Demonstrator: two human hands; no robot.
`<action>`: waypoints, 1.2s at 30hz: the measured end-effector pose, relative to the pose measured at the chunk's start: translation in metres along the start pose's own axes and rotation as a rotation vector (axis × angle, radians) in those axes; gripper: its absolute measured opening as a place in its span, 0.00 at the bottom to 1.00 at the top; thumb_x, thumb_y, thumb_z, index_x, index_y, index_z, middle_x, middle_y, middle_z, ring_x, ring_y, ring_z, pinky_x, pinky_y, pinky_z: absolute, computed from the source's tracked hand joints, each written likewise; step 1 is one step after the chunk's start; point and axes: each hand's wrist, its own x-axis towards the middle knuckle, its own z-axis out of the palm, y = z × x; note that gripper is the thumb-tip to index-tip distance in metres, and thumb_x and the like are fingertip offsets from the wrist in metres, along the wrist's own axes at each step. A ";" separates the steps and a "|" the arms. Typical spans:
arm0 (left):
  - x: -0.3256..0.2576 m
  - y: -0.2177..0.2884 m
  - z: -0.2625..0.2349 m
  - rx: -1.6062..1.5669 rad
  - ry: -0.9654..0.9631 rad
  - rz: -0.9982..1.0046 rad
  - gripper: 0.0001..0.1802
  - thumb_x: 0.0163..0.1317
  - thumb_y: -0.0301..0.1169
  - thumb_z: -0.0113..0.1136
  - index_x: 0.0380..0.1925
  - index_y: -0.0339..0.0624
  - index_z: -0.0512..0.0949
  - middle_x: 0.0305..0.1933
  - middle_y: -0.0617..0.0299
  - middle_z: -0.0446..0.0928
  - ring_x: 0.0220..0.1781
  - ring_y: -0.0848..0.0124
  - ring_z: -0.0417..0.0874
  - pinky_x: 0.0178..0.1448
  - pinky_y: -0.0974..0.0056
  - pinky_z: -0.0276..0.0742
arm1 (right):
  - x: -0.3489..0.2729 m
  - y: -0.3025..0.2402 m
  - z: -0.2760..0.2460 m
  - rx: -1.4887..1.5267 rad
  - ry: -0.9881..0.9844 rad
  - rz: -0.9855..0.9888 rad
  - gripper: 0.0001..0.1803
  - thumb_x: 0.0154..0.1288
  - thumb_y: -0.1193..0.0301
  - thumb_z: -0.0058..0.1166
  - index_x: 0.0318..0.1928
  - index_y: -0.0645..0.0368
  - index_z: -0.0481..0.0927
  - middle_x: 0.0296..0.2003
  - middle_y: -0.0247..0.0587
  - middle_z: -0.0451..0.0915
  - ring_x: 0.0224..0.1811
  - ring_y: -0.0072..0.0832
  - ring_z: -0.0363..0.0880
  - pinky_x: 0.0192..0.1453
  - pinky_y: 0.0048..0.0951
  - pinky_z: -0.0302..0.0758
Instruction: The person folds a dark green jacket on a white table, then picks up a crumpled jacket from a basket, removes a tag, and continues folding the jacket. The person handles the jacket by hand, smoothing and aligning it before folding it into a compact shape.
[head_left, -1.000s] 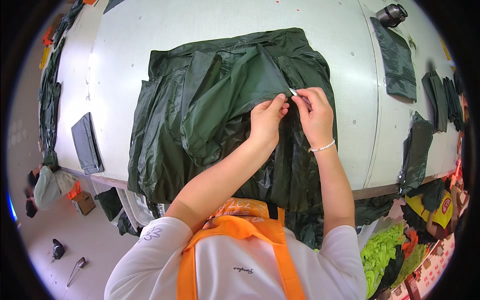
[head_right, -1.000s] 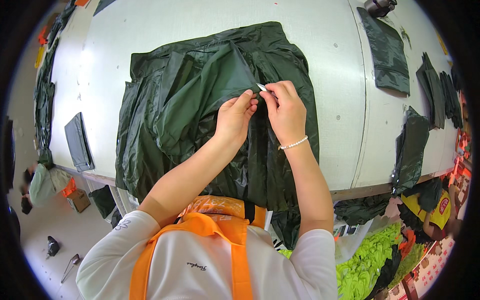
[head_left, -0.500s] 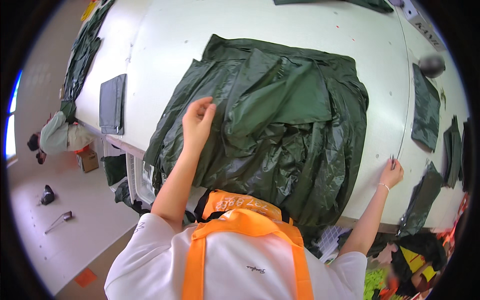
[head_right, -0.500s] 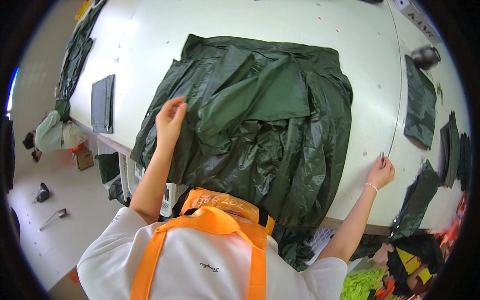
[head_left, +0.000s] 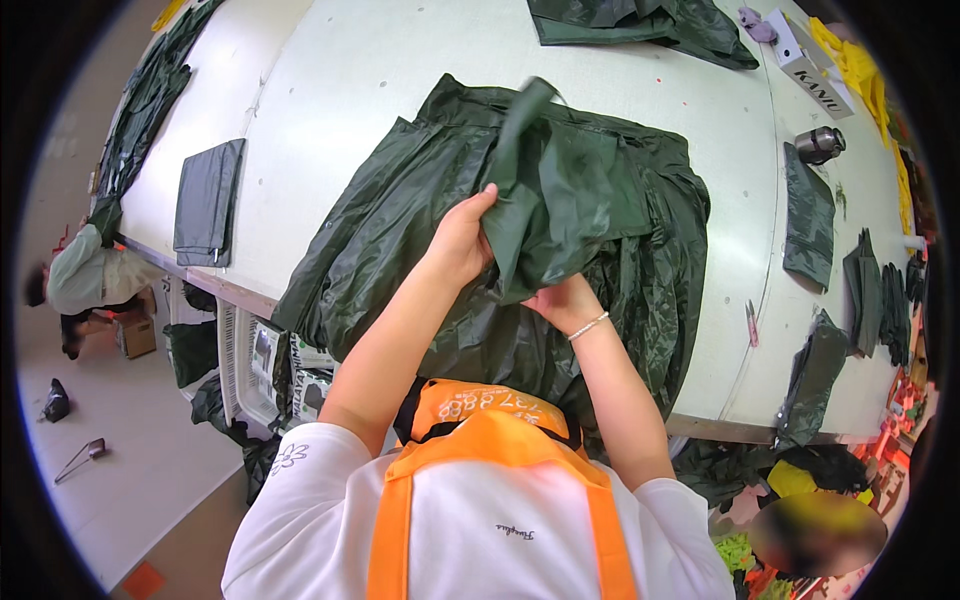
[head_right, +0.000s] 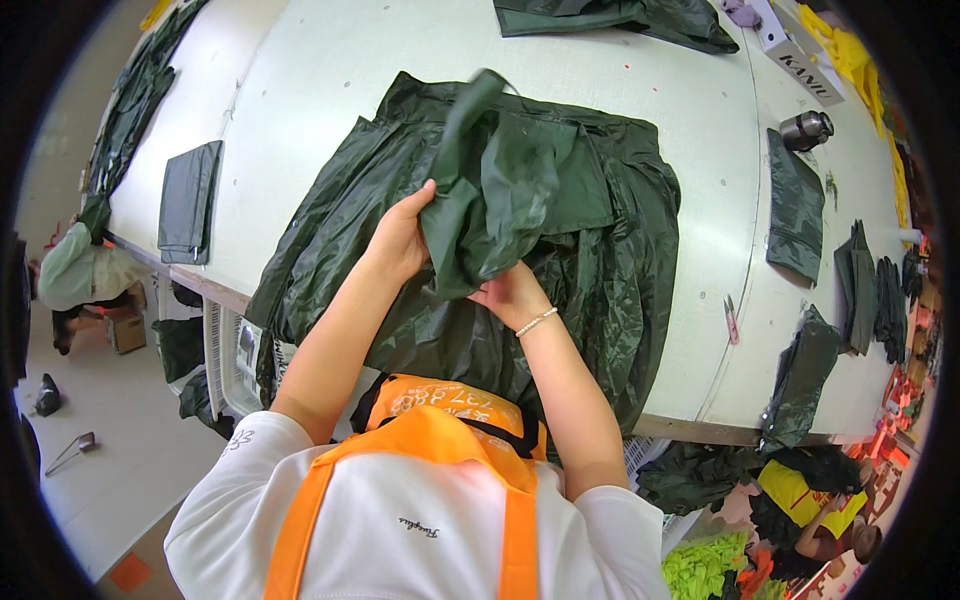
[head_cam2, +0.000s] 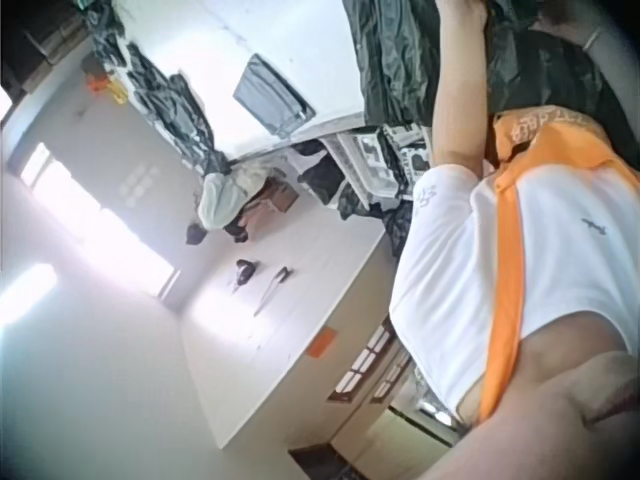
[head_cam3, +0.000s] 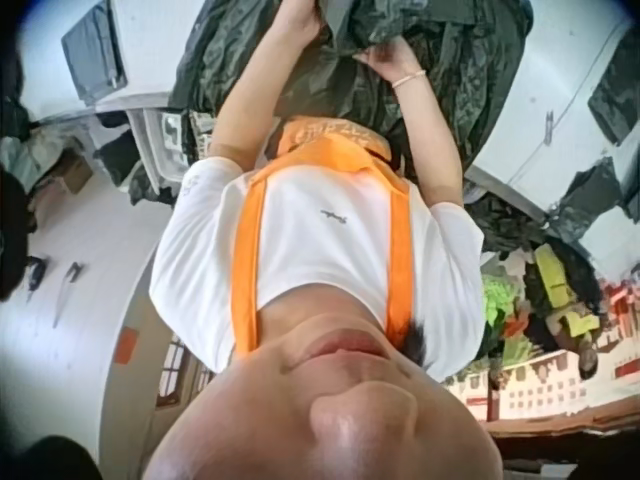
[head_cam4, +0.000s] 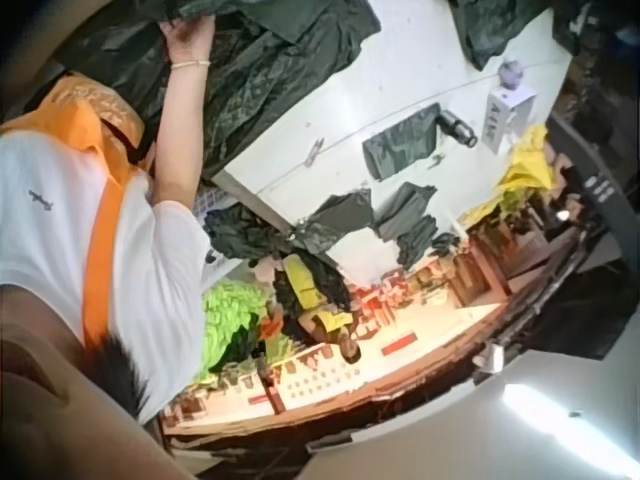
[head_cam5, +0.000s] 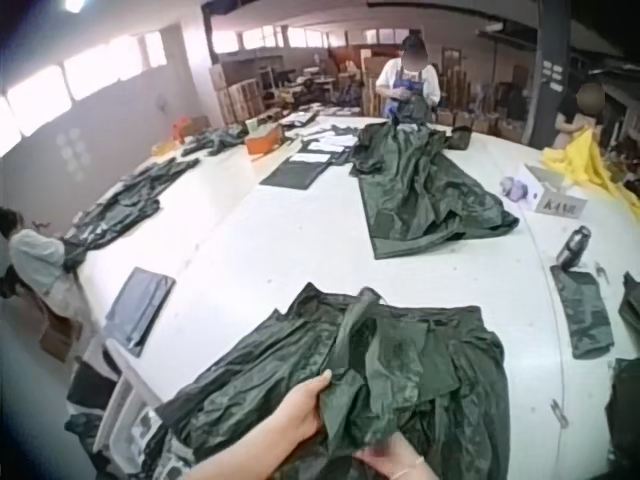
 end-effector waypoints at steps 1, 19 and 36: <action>-0.001 0.000 -0.001 -0.167 -0.016 -0.016 0.19 0.67 0.39 0.50 0.51 0.38 0.71 0.53 0.57 0.76 0.52 0.65 0.78 0.56 0.60 0.74 | -0.005 -0.004 0.013 0.122 -0.046 -0.051 0.24 0.69 0.55 0.44 0.55 0.61 0.72 0.53 0.40 0.75 0.55 0.33 0.73 0.59 0.37 0.70; -0.053 -0.042 -0.024 -0.185 0.016 -0.082 0.20 0.66 0.43 0.47 0.51 0.41 0.70 0.49 0.58 0.77 0.49 0.66 0.78 0.51 0.55 0.75 | -0.077 -0.055 0.005 -1.477 0.916 -1.082 0.14 0.61 0.65 0.58 0.35 0.65 0.75 0.25 0.39 0.76 0.24 0.24 0.73 0.30 0.21 0.70; -0.056 -0.001 -0.001 0.117 -0.539 0.137 0.27 0.60 0.42 0.51 0.52 0.32 0.71 0.52 0.50 0.76 0.53 0.58 0.77 0.59 0.53 0.70 | 0.035 -0.079 0.032 -1.659 -0.081 0.060 0.15 0.65 0.66 0.49 0.43 0.64 0.79 0.35 0.42 0.82 0.34 0.27 0.81 0.35 0.27 0.75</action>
